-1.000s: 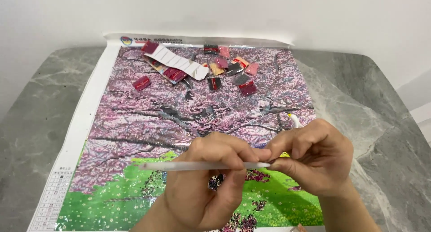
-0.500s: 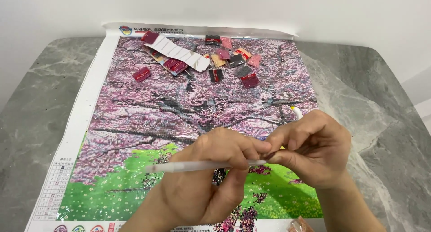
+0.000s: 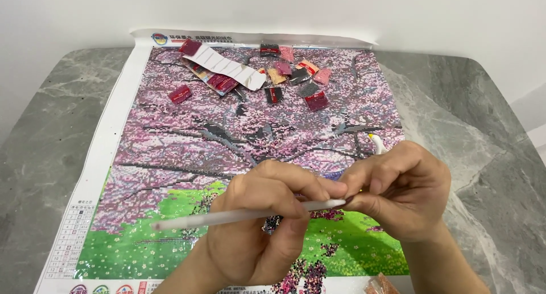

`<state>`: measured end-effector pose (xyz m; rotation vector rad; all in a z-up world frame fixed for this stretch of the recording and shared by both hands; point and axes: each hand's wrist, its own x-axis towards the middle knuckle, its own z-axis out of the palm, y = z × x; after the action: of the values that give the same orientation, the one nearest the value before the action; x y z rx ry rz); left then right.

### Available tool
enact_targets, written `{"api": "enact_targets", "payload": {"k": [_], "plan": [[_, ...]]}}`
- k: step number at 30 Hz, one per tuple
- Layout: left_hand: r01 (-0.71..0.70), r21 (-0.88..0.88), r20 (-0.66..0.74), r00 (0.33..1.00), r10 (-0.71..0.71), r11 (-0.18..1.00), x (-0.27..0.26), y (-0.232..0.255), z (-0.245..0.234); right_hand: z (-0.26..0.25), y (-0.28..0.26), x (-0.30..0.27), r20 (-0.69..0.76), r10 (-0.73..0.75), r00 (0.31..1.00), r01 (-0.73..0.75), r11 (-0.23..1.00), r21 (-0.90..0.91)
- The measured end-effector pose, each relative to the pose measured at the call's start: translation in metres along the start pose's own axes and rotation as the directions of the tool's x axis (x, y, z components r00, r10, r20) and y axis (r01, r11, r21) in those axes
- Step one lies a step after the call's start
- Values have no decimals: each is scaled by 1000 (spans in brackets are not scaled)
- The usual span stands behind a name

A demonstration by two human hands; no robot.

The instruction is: Applying small resin diamonds to a coded adhesive canvas to create a mosaic image, using a stylus and a ruler for alignment.

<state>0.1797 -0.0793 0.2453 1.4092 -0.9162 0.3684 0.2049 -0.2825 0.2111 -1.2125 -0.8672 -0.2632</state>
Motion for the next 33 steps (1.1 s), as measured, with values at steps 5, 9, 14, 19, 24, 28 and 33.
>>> {"api": "enact_targets", "payload": {"k": [5, 9, 14, 19, 24, 28, 33], "plan": [[0, -34, -4, 1000, 0, 999, -1, -3, 2, 1, -2, -1, -18, 27, 999, -27, 1000, -2], [-56, -120, -46, 998, 51, 991, -5, -8, 6, 0, 0, -1, -10, 11, 1000, -11, 1000, -5], [-7, -220, -78, 997, -10, 976, -7, -10, 9, 1, -2, 0, -25, 30, 999, -31, 999, -40], [13, -324, -129, 990, -58, 946, -10, -12, 15, -1, -1, -3, -34, 44, 998, -45, 999, -20], [105, -554, -136, 967, -214, 826, -10, -9, 17, -2, -2, -7, -60, 63, 996, -65, 997, -32], [128, -543, -129, 964, -233, 830, -8, -5, 15, 0, -4, -3, -12, 35, 999, -35, 999, 13], [120, -491, -117, 973, -201, 863, -6, -2, 12, -1, -4, -5, -18, 50, 999, -50, 999, -10]]}}
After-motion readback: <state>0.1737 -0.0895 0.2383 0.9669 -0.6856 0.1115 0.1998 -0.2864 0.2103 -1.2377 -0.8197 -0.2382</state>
